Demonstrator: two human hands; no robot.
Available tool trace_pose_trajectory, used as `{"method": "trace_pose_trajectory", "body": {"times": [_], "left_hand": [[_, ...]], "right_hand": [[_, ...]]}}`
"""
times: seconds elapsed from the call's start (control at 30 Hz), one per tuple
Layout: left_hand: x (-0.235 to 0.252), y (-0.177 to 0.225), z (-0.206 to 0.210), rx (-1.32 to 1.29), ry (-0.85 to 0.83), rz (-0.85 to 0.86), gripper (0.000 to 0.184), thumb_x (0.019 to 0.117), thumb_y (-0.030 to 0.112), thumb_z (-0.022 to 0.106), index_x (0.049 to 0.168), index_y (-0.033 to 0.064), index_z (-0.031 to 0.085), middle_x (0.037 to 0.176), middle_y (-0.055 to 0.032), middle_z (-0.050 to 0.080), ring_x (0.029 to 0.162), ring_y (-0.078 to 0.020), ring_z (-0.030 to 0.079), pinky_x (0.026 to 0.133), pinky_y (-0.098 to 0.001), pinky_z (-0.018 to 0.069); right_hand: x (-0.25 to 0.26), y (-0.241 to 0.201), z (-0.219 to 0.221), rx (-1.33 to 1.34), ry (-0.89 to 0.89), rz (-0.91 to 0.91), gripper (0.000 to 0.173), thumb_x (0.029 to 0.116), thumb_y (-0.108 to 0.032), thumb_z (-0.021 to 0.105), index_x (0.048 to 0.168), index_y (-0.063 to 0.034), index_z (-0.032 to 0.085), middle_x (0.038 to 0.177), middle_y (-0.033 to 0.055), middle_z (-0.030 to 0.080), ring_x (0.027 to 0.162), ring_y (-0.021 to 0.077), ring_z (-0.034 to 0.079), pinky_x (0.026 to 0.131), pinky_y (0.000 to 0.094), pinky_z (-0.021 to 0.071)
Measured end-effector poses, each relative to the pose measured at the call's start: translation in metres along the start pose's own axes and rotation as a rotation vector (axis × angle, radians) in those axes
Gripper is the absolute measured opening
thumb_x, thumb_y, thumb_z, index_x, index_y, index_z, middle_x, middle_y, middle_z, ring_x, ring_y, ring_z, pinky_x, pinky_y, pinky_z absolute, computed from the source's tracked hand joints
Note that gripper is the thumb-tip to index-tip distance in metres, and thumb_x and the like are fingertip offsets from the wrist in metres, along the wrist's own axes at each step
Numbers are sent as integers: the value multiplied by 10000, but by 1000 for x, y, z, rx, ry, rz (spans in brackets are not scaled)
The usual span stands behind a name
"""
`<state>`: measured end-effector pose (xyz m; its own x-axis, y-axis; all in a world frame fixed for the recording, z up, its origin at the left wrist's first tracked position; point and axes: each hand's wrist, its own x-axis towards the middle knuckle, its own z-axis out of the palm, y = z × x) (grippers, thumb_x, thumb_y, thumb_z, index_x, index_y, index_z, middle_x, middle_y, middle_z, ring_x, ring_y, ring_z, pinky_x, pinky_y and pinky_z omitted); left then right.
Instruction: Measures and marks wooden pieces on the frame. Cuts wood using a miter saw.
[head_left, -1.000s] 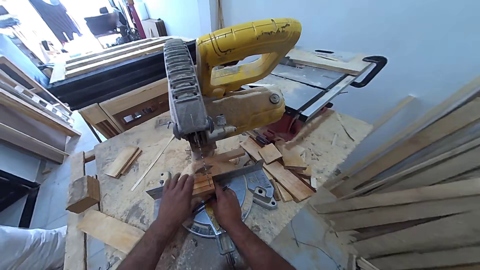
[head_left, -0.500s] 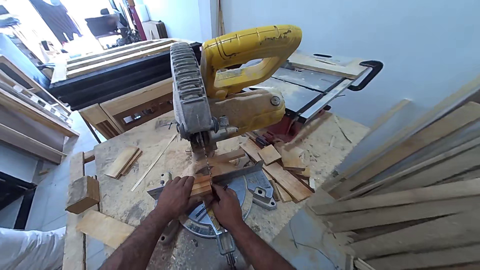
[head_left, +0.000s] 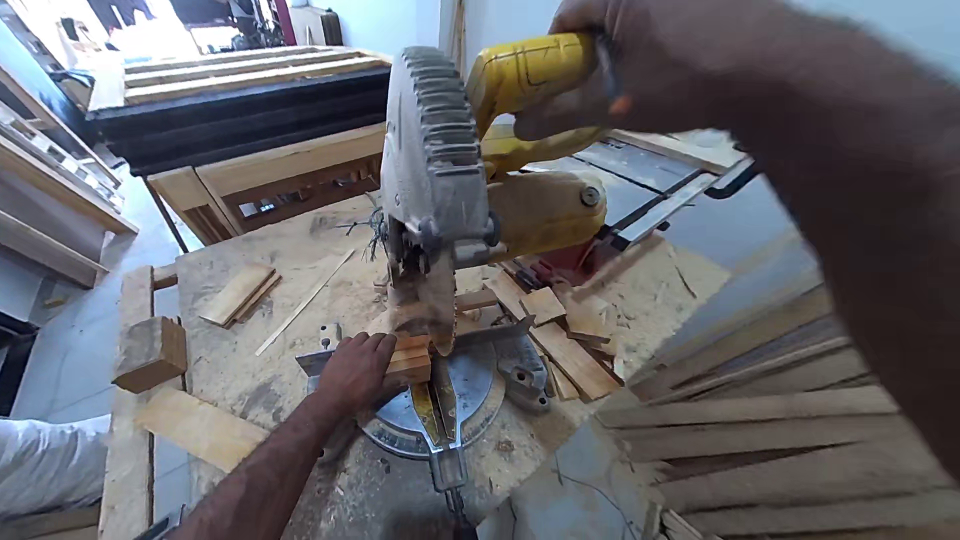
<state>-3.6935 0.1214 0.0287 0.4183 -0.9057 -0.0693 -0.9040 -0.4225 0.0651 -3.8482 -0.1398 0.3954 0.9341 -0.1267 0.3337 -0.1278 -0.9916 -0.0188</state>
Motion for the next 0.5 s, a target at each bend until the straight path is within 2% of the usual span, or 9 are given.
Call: {"method": "trace_pose_trajectory", "body": {"times": [0.07, 0.1, 0.13, 0.2, 0.23, 0.27, 0.33, 0.43, 0.5], "left_hand": [[-1, -1, 2, 2, 32, 8, 692, 939, 689, 550, 1361, 142, 590, 1294, -52, 661, 1166, -270, 631, 976, -483, 516], [-1, -1, 2, 3, 47, 13, 682, 936, 684, 558, 1351, 144, 597, 1281, -49, 668, 1149, -267, 638, 962, -480, 522], [-1, -1, 2, -2, 54, 14, 676, 932, 675, 568, 1351, 145, 599, 1273, -48, 671, 1139, -267, 640, 953, -477, 520], [-3, 0, 0, -25, 70, 19, 662, 928, 655, 589, 1338, 135, 612, 1243, -65, 678, 1117, -284, 644, 937, -489, 522], [-3, 0, -1, -41, 72, 21, 650, 929, 640, 601, 1331, 130, 617, 1252, -75, 675, 1123, -294, 639, 937, -496, 516], [-4, 0, -1, -52, 76, 25, 648, 924, 626, 616, 1339, 128, 614, 1281, -81, 671, 1137, -301, 638, 939, -506, 516], [-2, -2, 2, -46, 82, 24, 654, 915, 636, 614, 1352, 151, 603, 1288, -63, 665, 1132, -296, 637, 930, -506, 520], [-1, -4, 5, -42, 92, 32, 652, 920, 655, 592, 1345, 161, 600, 1264, -55, 670, 1111, -290, 641, 909, -499, 529], [-2, -4, 4, -45, 92, 33, 678, 917, 680, 584, 1347, 156, 598, 1262, -61, 671, 1111, -292, 643, 915, -502, 532]], "right_hand": [[2, -13, -7, 78, -136, 56, 444, 831, -452, 813, 1108, -131, 682, 836, 21, 657, 738, 133, 634, 660, 375, 530], [1, -19, -7, 124, -190, 87, 392, 820, -418, 824, 1065, -148, 680, 775, -14, 666, 657, 76, 639, 594, 281, 546], [-2, -25, -7, 168, -263, 122, 345, 815, -419, 824, 985, -155, 682, 720, -22, 683, 599, 68, 654, 549, 247, 561], [-11, -37, -7, 199, -418, 163, 335, 799, -437, 850, 875, -149, 696, 678, 4, 711, 561, 114, 671, 513, 285, 569], [-16, -39, -6, 183, -485, 142, 349, 766, -479, 857, 841, -177, 699, 670, -5, 709, 571, 118, 682, 518, 303, 589], [-21, -38, -2, 177, -527, 85, 359, 734, -527, 854, 816, -218, 692, 655, -25, 690, 562, 98, 668, 493, 298, 581], [-31, -33, 6, 84, -503, -6, 363, 700, -630, 801, 813, -308, 677, 622, -83, 627, 526, 36, 596, 429, 296, 508], [-41, -45, 2, -43, -456, -18, 301, 813, -554, 767, 891, -289, 646, 654, -93, 581, 568, 24, 569, 466, 316, 482], [-47, -44, 6, -62, -399, -54, 286, 836, -538, 741, 883, -276, 635, 651, -91, 563, 568, 25, 557, 468, 321, 459]]}}
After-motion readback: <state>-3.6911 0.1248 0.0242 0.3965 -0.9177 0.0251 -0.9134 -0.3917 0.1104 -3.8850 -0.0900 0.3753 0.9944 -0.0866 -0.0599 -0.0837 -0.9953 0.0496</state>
